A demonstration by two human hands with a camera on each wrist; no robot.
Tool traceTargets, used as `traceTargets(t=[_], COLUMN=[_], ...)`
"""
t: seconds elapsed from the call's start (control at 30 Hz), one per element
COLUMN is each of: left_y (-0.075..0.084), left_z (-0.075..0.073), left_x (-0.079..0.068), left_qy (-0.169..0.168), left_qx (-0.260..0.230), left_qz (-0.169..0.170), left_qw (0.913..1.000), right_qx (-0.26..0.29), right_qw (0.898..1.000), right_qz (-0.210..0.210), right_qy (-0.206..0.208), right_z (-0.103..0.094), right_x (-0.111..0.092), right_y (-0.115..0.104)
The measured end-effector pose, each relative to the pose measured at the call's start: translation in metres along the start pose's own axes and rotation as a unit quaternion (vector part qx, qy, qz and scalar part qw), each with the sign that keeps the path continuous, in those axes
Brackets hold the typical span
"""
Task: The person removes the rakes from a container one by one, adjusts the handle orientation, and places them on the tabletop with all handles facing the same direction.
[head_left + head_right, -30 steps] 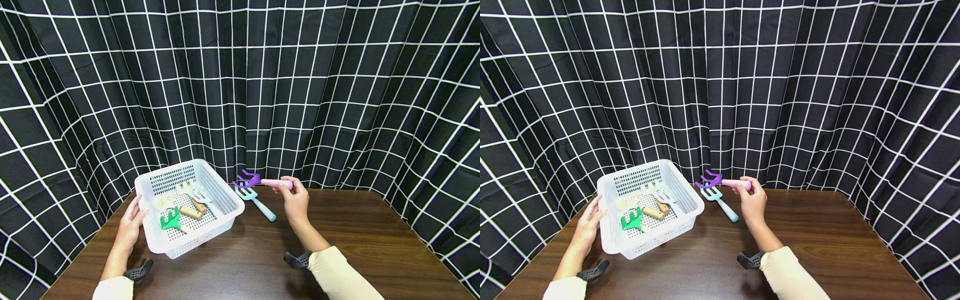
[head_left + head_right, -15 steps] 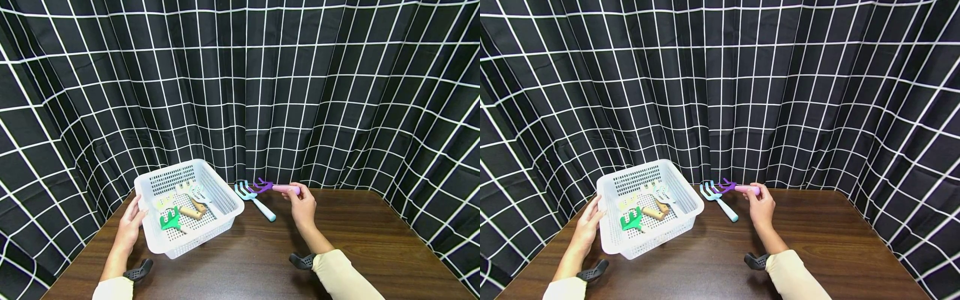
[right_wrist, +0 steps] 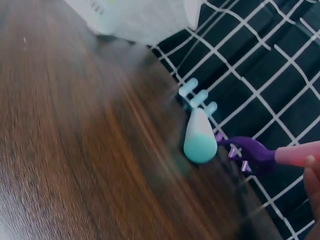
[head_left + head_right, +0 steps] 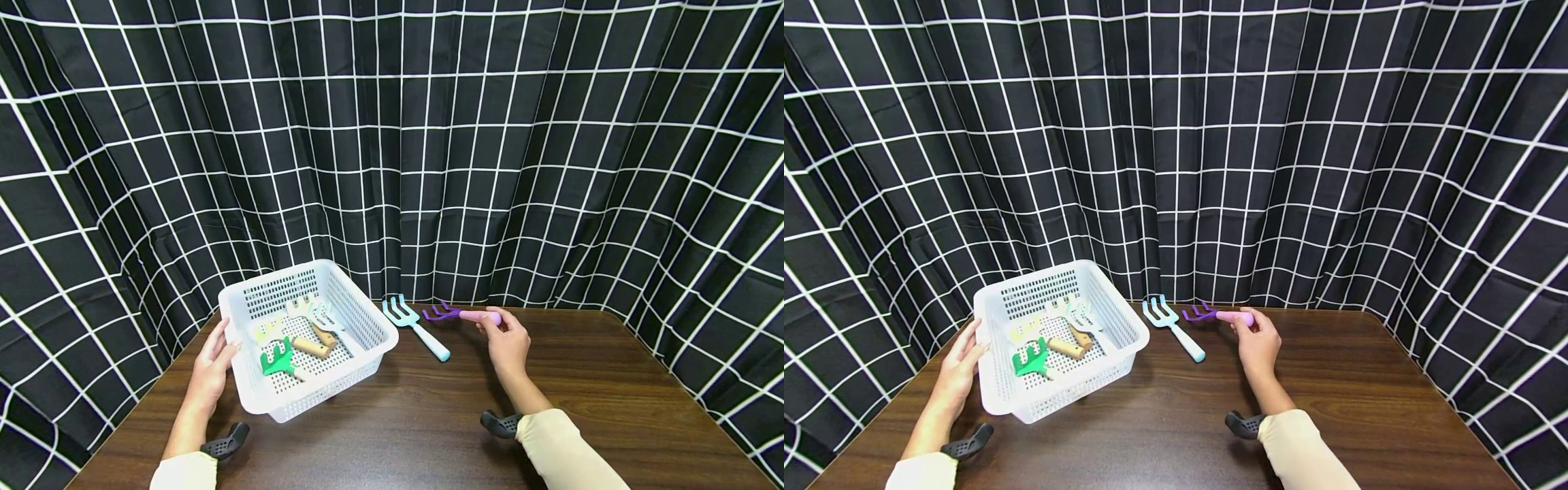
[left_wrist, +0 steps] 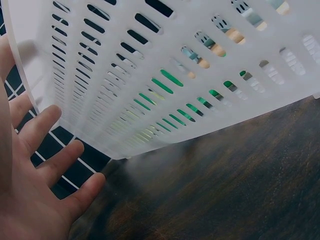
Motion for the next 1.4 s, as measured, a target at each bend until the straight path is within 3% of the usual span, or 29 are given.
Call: traceTargets(t=[0.27, 0.43, 0.67, 0.97, 1.4], left_y=[0.002, 0.001, 0.002, 0.002, 0.001], left_z=[0.0, -0.001, -0.001, 0.0, 0.0], left_x=[0.001, 0.001, 0.001, 0.001, 0.001], left_qy=[-0.002, -0.001, 0.0, -0.001, 0.0], left_qx=[0.0, 0.005, 0.006, 0.025, 0.012], left_qz=[0.002, -0.002, 0.001, -0.007, -0.001], left_qw=[1.0, 1.0, 1.0, 0.9997, 0.9999], right_qx=[-0.084, -0.132, -0.194, -0.223, -0.218], right_qw=[0.996, 0.99, 0.971, 0.956, 0.957], right_qz=[-0.018, -0.011, -0.001, 0.026, 0.012], right_qy=[-0.012, -0.058, -0.139, -0.188, -0.19], right_z=[-0.007, -0.008, -0.004, 0.001, 0.001], right_x=[0.002, 0.001, 0.001, 0.001, 0.003], right_y=[0.014, 0.019, 0.022, 0.028, 0.033])
Point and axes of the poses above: each hand's wrist, its own x-axis towards the middle knuckle, its own z-axis out of the palm, y = z × x, the point moved 2 cm from there along x, towards the middle knuckle, and after that the axes turned 5 degrees about -y, right-handed, at the moved point
